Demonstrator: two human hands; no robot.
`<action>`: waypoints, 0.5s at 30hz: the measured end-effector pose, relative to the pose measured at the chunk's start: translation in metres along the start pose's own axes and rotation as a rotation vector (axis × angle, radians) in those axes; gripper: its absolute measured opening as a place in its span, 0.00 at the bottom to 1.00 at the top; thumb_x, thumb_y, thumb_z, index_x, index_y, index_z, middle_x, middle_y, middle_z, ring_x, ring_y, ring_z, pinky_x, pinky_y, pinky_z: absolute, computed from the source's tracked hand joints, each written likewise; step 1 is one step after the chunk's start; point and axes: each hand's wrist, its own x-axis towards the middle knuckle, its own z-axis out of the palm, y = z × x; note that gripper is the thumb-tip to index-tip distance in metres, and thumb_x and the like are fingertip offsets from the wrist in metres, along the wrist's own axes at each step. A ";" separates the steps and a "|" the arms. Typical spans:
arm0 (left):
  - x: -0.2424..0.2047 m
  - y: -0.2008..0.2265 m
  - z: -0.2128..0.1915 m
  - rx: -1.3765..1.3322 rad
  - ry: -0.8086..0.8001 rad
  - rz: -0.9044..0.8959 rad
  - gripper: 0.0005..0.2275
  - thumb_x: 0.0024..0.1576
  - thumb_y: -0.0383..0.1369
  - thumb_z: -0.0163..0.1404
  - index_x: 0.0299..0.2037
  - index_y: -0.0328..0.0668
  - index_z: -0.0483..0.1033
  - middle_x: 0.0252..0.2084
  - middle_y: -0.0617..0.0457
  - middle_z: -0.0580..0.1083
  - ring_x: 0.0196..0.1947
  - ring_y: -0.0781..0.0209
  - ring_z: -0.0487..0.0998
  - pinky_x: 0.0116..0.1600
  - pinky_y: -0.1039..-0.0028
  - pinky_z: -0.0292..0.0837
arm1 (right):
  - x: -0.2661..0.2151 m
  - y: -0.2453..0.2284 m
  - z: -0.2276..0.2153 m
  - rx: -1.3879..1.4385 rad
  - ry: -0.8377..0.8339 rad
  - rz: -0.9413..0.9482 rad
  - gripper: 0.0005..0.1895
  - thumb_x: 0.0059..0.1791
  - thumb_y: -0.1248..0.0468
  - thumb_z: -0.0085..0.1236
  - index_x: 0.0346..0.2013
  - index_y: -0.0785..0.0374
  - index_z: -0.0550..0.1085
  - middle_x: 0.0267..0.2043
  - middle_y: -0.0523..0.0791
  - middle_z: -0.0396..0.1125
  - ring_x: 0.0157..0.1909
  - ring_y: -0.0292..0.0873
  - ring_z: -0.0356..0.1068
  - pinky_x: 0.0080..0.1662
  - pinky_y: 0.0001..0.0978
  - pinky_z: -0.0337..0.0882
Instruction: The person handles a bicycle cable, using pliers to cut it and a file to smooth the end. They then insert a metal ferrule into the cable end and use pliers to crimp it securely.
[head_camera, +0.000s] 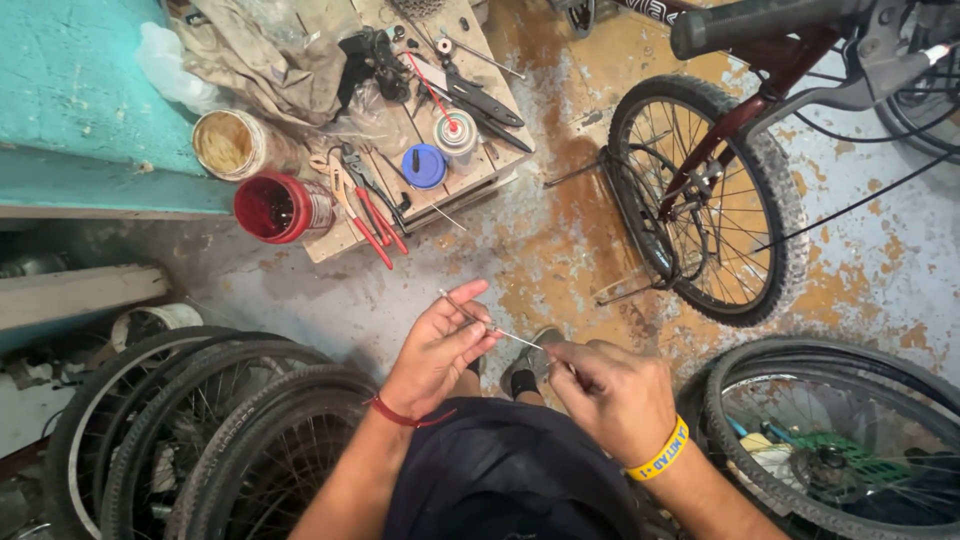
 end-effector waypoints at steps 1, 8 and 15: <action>0.000 -0.001 -0.001 -0.008 0.000 0.001 0.25 0.60 0.20 0.53 0.69 0.34 0.65 0.45 0.51 0.75 0.45 0.57 0.82 0.54 0.72 0.80 | 0.000 -0.001 -0.001 -0.031 0.003 -0.018 0.08 0.46 0.63 0.61 0.37 0.49 0.84 0.23 0.36 0.73 0.22 0.39 0.71 0.24 0.35 0.67; 0.003 -0.001 -0.004 -0.005 -0.007 0.005 0.26 0.60 0.21 0.53 0.70 0.33 0.64 0.45 0.51 0.75 0.45 0.57 0.82 0.53 0.72 0.81 | 0.004 -0.008 -0.008 -0.113 0.012 -0.105 0.05 0.47 0.61 0.60 0.36 0.48 0.81 0.23 0.36 0.72 0.23 0.41 0.72 0.23 0.38 0.65; 0.005 -0.005 -0.008 0.018 -0.001 -0.018 0.26 0.59 0.21 0.54 0.70 0.35 0.65 0.44 0.52 0.75 0.44 0.57 0.82 0.51 0.73 0.80 | 0.002 -0.007 -0.005 -0.144 0.015 -0.112 0.07 0.47 0.60 0.60 0.38 0.47 0.82 0.24 0.36 0.71 0.24 0.41 0.72 0.23 0.38 0.65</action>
